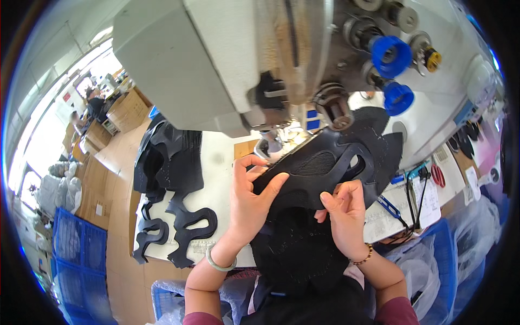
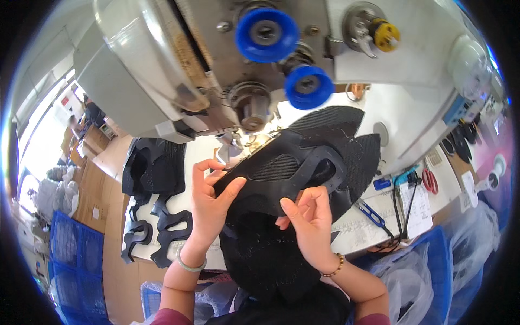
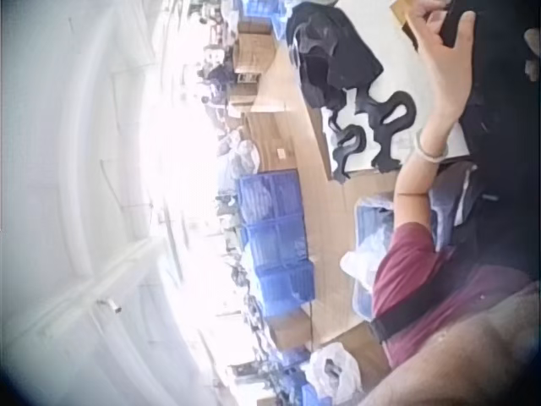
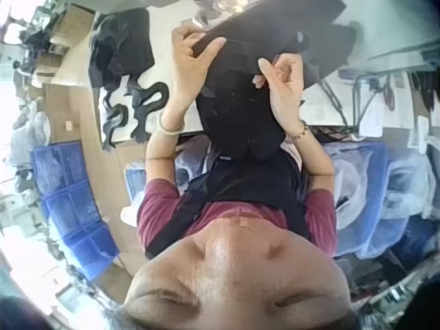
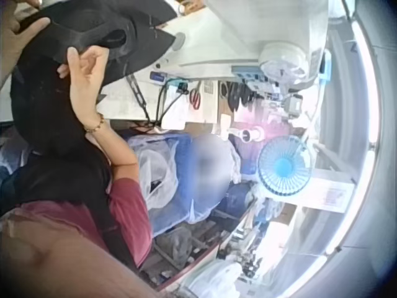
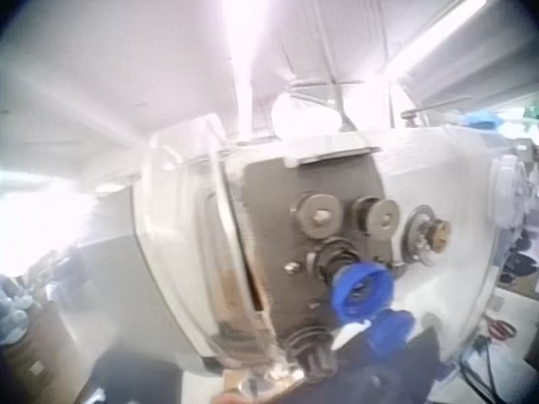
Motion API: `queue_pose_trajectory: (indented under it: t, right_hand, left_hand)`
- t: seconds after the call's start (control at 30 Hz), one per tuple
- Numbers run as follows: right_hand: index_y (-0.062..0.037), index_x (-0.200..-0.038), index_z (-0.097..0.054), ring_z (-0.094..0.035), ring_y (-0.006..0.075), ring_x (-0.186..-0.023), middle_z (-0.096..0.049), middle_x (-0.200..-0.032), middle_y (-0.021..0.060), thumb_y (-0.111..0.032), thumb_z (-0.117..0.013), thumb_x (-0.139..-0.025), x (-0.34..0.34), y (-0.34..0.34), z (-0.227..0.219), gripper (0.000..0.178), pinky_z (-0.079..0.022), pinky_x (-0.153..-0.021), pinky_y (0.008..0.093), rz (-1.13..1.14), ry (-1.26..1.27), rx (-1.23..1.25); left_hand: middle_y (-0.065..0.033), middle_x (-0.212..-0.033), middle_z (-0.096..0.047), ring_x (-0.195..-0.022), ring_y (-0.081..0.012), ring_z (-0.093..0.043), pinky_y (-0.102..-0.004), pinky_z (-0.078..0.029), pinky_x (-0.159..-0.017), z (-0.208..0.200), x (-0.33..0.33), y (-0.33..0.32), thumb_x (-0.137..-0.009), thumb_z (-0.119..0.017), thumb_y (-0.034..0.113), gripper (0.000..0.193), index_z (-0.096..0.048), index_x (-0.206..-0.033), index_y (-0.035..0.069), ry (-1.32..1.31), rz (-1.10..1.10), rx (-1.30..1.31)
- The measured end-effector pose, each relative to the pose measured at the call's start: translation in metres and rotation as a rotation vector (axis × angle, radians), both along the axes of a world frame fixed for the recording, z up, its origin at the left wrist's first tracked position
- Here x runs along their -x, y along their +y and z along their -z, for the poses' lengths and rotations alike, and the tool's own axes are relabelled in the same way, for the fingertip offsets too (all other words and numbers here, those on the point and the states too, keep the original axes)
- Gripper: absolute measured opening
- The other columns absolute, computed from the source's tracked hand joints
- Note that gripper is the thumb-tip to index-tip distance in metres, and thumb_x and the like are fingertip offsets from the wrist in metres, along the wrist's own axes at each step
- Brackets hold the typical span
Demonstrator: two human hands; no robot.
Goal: The person sews shoe upper pieces together using a sewing machine, guiding and rotating the materials under the needle, and holds up the stitched piece by hand.
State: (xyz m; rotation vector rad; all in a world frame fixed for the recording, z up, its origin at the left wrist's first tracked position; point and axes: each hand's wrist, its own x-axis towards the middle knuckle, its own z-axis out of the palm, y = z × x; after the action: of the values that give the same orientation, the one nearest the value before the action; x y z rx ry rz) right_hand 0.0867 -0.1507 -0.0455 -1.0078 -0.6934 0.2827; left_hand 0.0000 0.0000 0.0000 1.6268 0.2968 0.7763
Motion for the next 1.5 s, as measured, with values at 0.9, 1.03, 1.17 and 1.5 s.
queue_pose_trajectory:
  t: [0.9,1.03,1.17,1.5]
  right_hand:
    - [-0.0079,-0.087,-0.044,-0.046,0.0063,-0.045,-0.05,-0.067,0.0007,-0.002,-0.054,-0.083,-0.052,0.021,-0.057,0.012,-0.033,-0.035,0.0199,-0.489,0.342,0.078]
    - [-0.0087,-0.086,-0.045,-0.046,0.003,-0.048,-0.048,-0.074,-0.0009,0.0,-0.057,-0.08,-0.057,0.02,-0.047,0.016,-0.035,-0.035,0.0177,-0.487,0.277,0.085]
    - [-0.009,-0.085,-0.046,-0.046,0.0009,-0.052,-0.047,-0.078,-0.0018,-0.001,-0.059,-0.079,-0.06,0.021,-0.047,0.017,-0.038,-0.036,0.0159,-0.455,0.261,0.152]
    - [-0.0119,-0.088,-0.041,-0.046,-0.001,-0.053,-0.043,-0.083,-0.0041,-0.005,-0.061,-0.08,-0.073,0.026,-0.046,0.023,-0.041,-0.039,0.0128,-0.431,0.217,0.222]
  left_hand:
    - [-0.0111,-0.093,-0.064,-0.077,-0.0236,-0.063,-0.0303,-0.049,-0.07,-0.03,-0.014,0.001,-0.075,-0.07,0.005,0.011,-0.066,-0.084,0.002,-0.048,-0.4,-0.819]
    - [-0.01,-0.093,-0.063,-0.077,-0.0243,-0.061,-0.0324,-0.049,-0.067,-0.027,-0.014,-0.002,-0.072,-0.072,0.003,0.014,-0.066,-0.085,0.002,-0.06,-0.414,-0.9]
    - [-0.0106,-0.092,-0.063,-0.076,-0.0249,-0.06,-0.0328,-0.049,-0.066,-0.025,-0.015,-0.003,-0.072,-0.072,0.002,0.015,-0.065,-0.084,0.001,-0.055,-0.435,-0.941]
    - [-0.0133,-0.095,-0.055,-0.068,-0.0211,-0.057,-0.0299,-0.047,-0.055,-0.013,-0.021,0.001,-0.071,-0.073,0.003,0.02,-0.063,-0.089,0.002,-0.123,-0.462,-1.047]
